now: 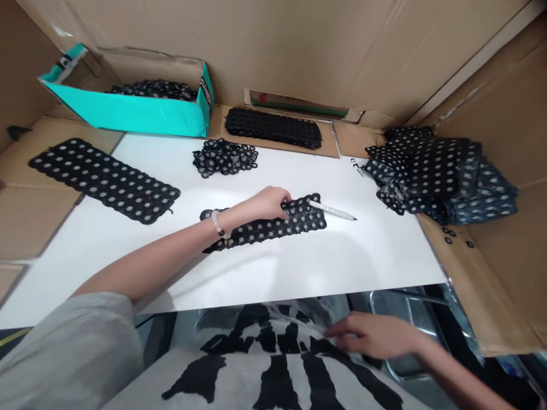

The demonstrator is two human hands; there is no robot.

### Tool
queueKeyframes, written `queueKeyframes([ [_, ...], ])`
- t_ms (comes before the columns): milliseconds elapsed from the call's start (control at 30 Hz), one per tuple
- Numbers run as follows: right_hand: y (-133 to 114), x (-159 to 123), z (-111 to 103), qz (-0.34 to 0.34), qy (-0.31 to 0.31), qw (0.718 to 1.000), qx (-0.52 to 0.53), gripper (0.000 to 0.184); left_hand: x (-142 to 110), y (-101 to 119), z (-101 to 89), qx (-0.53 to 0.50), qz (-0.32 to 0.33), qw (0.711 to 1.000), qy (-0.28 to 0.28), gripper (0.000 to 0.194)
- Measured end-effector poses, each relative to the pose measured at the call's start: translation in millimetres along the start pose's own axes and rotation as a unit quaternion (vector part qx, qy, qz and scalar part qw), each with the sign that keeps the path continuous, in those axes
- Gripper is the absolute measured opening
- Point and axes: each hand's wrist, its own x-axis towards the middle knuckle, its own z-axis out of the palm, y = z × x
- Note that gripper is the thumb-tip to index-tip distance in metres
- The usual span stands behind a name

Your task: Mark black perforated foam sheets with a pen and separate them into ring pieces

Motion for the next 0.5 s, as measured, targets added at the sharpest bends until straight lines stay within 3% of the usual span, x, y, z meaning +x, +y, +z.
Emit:
queueKeyframes([
  [67, -2, -21, -32, -0.054, -0.100, 0.993, 0.033, 0.044, 3, -8, 4.1, -0.030, 0.005, 0.999, 0.017, 0.027],
  [100, -6, -27, -50, -0.071, -0.087, 0.993, 0.040, 0.044, 4, -10, 6.6, -0.042, 0.006, 0.999, 0.031, 0.025],
  [133, -9, -28, -69, -0.079, -0.005, 0.997, 0.026, 0.044, 4, -11, 9.1, -0.054, 0.005, 0.997, 0.045, 0.024],
  [167, -13, -24, -86, -0.075, 0.118, 0.990, -0.013, 0.044, 3, -11, 11.6, -0.066, 0.005, 0.996, 0.057, 0.025],
  [233, -18, -2, -114, -0.019, 0.357, 0.920, -0.159, 0.038, 1, -10, 15.9, -0.080, 0.008, 0.994, 0.074, 0.028],
  [267, -20, 13, -125, 0.032, 0.415, 0.877, -0.240, 0.035, -1, -9, 17.4, -0.083, 0.012, 0.993, 0.080, 0.029],
  [300, -21, 29, -134, 0.084, 0.422, 0.850, -0.305, 0.032, -2, -9, 18.4, -0.083, 0.017, 0.993, 0.083, 0.030],
  [333, -22, 44, -141, 0.127, 0.394, 0.841, -0.348, 0.030, -2, -9, 18.8, -0.082, 0.024, 0.993, 0.085, 0.029],
  [400, -22, 69, -154, 0.183, 0.333, 0.851, -0.362, 0.027, -3, -9, 18.4, -0.080, 0.042, 0.992, 0.086, 0.029],
  [500, -19, 83, -171, 0.169, 0.339, 0.848, -0.370, 0.014, -4, -10, 16.5, -0.086, 0.058, 0.991, 0.079, 0.034],
])
